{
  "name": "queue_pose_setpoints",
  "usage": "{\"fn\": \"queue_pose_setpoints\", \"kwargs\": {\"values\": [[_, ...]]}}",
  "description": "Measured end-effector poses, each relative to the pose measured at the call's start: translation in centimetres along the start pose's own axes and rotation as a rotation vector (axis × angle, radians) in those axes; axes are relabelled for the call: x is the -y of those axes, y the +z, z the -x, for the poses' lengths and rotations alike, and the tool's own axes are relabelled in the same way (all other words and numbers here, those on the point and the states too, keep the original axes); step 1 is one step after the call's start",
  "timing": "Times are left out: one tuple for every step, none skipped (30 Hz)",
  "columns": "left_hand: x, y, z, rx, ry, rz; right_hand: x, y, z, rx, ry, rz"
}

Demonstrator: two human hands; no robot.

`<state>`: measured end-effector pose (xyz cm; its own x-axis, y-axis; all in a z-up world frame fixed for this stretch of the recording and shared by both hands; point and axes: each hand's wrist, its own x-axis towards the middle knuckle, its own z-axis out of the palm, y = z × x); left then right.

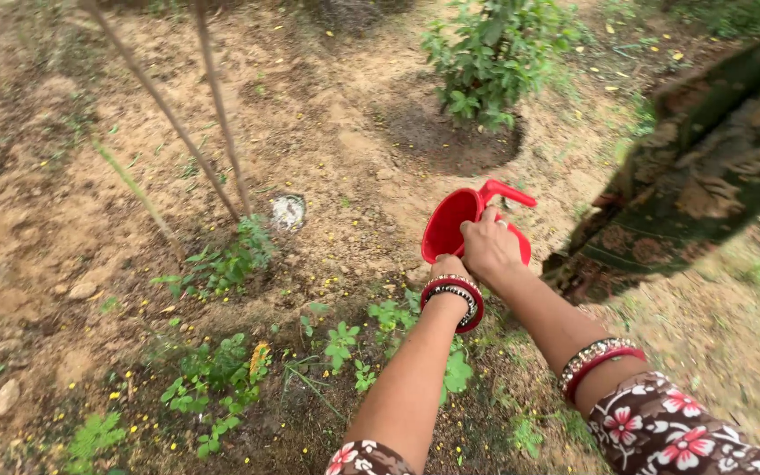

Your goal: The person fills a red mug from a white bucket and pours water onto the base of a small plant, then repeats the process on a tree trunk.

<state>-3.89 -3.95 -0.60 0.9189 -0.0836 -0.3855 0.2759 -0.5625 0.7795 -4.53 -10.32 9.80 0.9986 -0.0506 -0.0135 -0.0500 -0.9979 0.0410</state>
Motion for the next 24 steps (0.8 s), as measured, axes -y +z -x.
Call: {"fn": "queue_pose_setpoints", "kwargs": {"values": [[-0.4, 0.7, 0.9, 0.026, -0.008, 0.000, -0.9, 0.4, 0.9, 0.003, 0.046, -0.032], [-1.4, 0.5, 2.8, 0.036, 0.003, -0.008, -1.8, 0.3, 2.0, 0.000, 0.063, -0.034], [-2.5, 0.3, 4.7, 0.078, -0.001, -0.028, -2.7, 0.2, 3.0, 0.009, 0.072, -0.059], [-3.5, 0.3, 6.7, 0.121, -0.007, -0.047, -3.8, 0.2, 4.2, 0.020, 0.082, -0.084], [-2.5, 3.2, 6.0, 0.133, 0.002, -0.055, -4.9, 0.2, 5.2, 0.019, 0.098, -0.085], [-1.5, 6.0, 5.3, 0.073, 0.054, -0.042, -5.9, 0.1, 6.3, 0.065, 0.127, -0.093], [-0.5, 8.9, 4.7, 0.013, 0.106, -0.027, -6.8, 0.1, 7.4, 0.112, 0.155, -0.101], [-1.6, 8.7, 6.8, 0.027, 0.115, -0.034, -7.8, 0.1, 8.6, 0.111, 0.172, -0.103], [-2.6, 8.6, 8.8, 0.071, 0.094, -0.054, -8.7, 0.1, 9.9, 0.091, 0.183, -0.115], [-3.5, 8.4, 11.2, 0.118, 0.074, -0.072, -9.5, 0.0, 11.5, 0.072, 0.197, -0.123], [-3.0, 10.2, 11.7, 0.134, 0.084, -0.078, -10.2, -0.1, 13.0, 0.072, 0.216, -0.122], [-2.5, 12.3, 12.3, 0.132, 0.102, -0.059, -11.1, -0.1, 14.6, 0.073, 0.239, -0.127], [-1.9, 14.4, 12.9, 0.130, 0.118, -0.038, -12.0, 0.0, 16.3, 0.074, 0.261, -0.132], [-3.0, 13.5, 16.0, 0.151, 0.126, -0.043, -13.3, 1.1, 17.8, 0.078, 0.282, -0.130], [-4.1, 12.5, 19.1, 0.204, 0.103, -0.070, -14.5, 2.1, 19.4, 0.061, 0.287, -0.118], [-5.6, 11.7, 21.8, 0.254, 0.085, -0.096, -16.1, 3.1, 20.7, 0.039, 0.291, -0.103], [-4.9, 14.2, 22.5, 0.272, 0.099, -0.099, -17.2, 3.8, 22.6, 0.037, 0.313, -0.097], [-4.5, 16.5, 23.0, 0.254, 0.107, -0.100, -18.3, 4.2, 24.2, 0.018, 0.309, -0.100], [-4.2, 18.7, 23.4, 0.237, 0.115, -0.100, -19.4, 4.6, 25.8, -0.002, 0.305, -0.103], [-4.1, 20.7, 24.1, 0.250, 0.141, -0.099, -20.4, 4.3, 27.2, -0.016, 0.327, -0.091], [-3.9, 22.5, 24.7, 0.251, 0.157, -0.101, -21.4, 4.0, 28.6, 0.001, 0.375, -0.100], [-3.7, 24.3, 25.3, 0.251, 0.174, -0.101, -22.3, 3.8, 30.0, 0.017, 0.421, -0.108], [-3.3, 26.8, 25.5, 0.264, 0.200, -0.097, -23.1, 3.3, 31.3, 0.000, 0.443, -0.096], [-2.8, 29.2, 25.8, 0.291, 0.186, -0.053, -23.7, 3.0, 32.7, 0.016, 0.479, -0.100]]}}
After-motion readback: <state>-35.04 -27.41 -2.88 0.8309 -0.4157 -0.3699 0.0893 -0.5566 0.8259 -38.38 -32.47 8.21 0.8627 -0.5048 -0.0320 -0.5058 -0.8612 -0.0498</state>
